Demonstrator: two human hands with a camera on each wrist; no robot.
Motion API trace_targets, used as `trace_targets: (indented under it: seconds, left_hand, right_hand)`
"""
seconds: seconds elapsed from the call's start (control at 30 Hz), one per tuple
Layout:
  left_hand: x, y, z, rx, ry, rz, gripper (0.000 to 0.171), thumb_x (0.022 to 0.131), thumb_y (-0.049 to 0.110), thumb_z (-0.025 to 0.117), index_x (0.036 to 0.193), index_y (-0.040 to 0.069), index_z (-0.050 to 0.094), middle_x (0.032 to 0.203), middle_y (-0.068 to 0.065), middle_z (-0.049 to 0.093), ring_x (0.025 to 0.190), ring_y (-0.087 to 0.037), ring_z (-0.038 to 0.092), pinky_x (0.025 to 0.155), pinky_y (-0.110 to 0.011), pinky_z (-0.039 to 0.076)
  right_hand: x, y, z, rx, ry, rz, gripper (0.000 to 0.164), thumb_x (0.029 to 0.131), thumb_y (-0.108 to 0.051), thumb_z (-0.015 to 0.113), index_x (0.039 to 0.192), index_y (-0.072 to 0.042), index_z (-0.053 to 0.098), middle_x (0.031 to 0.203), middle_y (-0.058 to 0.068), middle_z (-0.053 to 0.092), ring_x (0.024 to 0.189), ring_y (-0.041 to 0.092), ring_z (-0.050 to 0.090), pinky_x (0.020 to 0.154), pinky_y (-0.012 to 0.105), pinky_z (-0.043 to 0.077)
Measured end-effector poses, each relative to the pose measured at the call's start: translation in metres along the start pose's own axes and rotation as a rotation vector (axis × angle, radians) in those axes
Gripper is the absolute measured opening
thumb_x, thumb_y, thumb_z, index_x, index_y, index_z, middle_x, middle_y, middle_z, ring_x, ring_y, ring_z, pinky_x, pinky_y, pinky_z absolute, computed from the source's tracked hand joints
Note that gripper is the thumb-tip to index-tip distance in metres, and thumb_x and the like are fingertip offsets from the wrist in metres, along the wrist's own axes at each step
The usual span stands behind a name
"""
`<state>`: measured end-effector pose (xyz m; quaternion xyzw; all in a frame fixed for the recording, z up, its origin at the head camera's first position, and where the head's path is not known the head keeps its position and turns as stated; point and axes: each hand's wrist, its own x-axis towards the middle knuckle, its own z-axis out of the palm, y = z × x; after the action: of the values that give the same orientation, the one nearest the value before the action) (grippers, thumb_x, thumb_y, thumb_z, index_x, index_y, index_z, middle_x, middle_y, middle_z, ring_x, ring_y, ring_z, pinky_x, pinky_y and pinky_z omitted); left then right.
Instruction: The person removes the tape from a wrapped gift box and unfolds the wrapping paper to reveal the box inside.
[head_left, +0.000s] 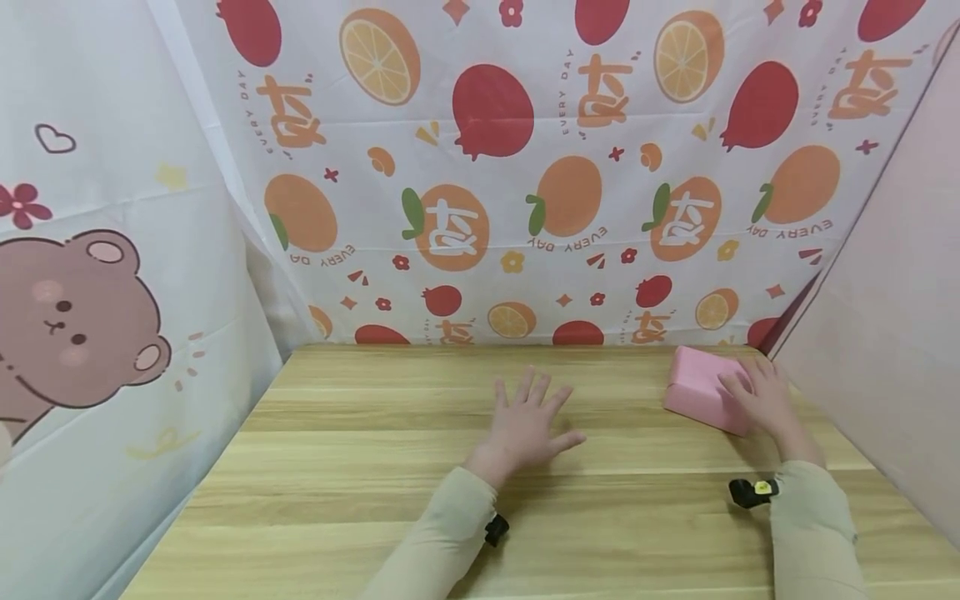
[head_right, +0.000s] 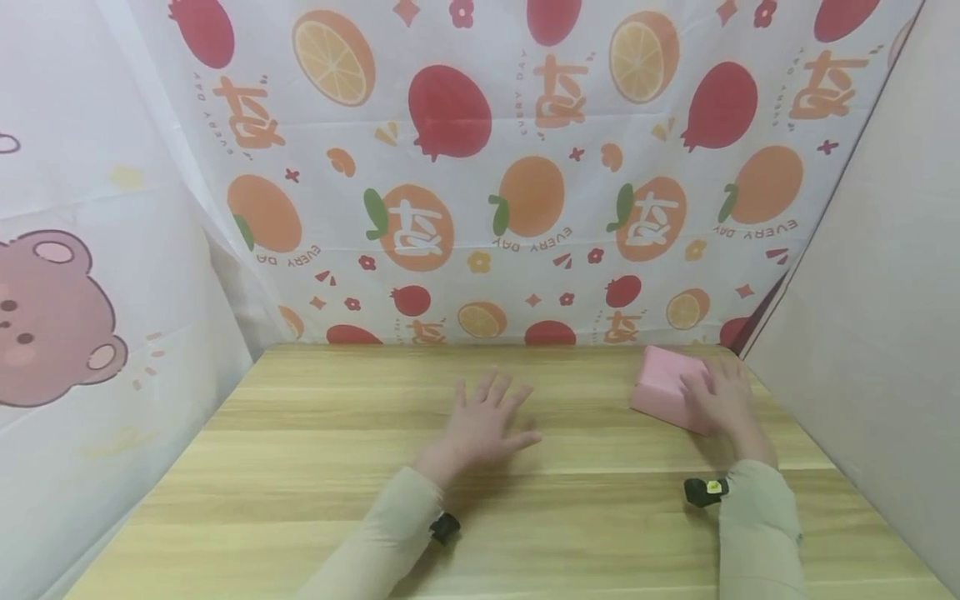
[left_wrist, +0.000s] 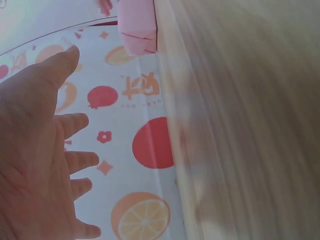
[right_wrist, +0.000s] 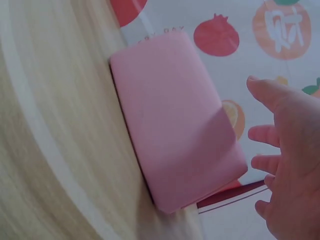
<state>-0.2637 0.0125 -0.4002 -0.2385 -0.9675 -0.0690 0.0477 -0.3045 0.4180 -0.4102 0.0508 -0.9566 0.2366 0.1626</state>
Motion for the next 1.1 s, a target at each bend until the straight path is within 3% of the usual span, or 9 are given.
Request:
trace_targets:
  seconds: [0.2,0.33,0.5,0.77,1.1]
  left_hand:
    - [0.005,0.01,0.0,-0.066,-0.022,0.004,0.076,0.09,0.073,0.04,0.154,0.037,0.023,0.163,-0.005,0.021,0.153,-0.03,0.009,0.115,-0.069,0.012]
    - [0.012,0.016,0.0,-0.08,-0.02,0.012,0.077,0.09,0.075,0.037,0.154,0.036,0.024,0.162,-0.006,0.025,0.152,-0.031,0.014,0.115,-0.068,0.018]
    - [0.024,0.025,0.001,-0.096,-0.03,0.021,0.077,0.09,0.075,0.036,0.154,0.034,0.025,0.161,-0.005,0.027,0.151,-0.033,0.018,0.114,-0.068,0.02]
    - [0.041,0.043,0.005,-0.13,-0.03,0.018,0.078,0.089,0.076,0.035,0.154,0.034,0.026,0.161,-0.002,0.028,0.15,-0.032,0.021,0.114,-0.066,0.023]
    - [0.059,0.061,0.016,-0.149,-0.03,0.024,0.079,0.089,0.077,0.035,0.154,0.032,0.026,0.161,0.001,0.028,0.15,-0.029,0.023,0.114,-0.064,0.025]
  right_hand:
    - [-0.004,0.01,0.004,0.013,-0.123,0.112,0.081,0.101,-0.05,0.037,0.146,0.016,0.02,0.146,0.049,0.007,0.136,0.065,0.005,0.105,0.077,0.011]
    - [-0.006,0.013,0.006,0.039,-0.172,0.17,0.086,0.1,-0.054,0.037,0.149,0.013,0.012,0.147,0.049,0.005,0.135,0.066,0.006,0.105,0.077,0.013]
    - [-0.006,0.015,0.009,0.066,-0.204,0.19,0.09,0.1,-0.054,0.037,0.148,0.015,0.006,0.147,0.048,0.01,0.135,0.065,0.013,0.108,0.073,0.017]
    - [-0.005,0.015,0.011,0.116,-0.251,0.216,0.092,0.1,-0.056,0.036,0.149,0.013,0.0,0.149,0.045,0.007,0.137,0.063,0.012,0.11,0.071,0.017]
    - [0.006,0.003,0.019,0.075,-0.262,0.151,0.091,0.099,-0.058,0.037,0.152,0.009,0.004,0.152,0.041,0.012,0.138,0.061,0.015,0.111,0.069,0.018]
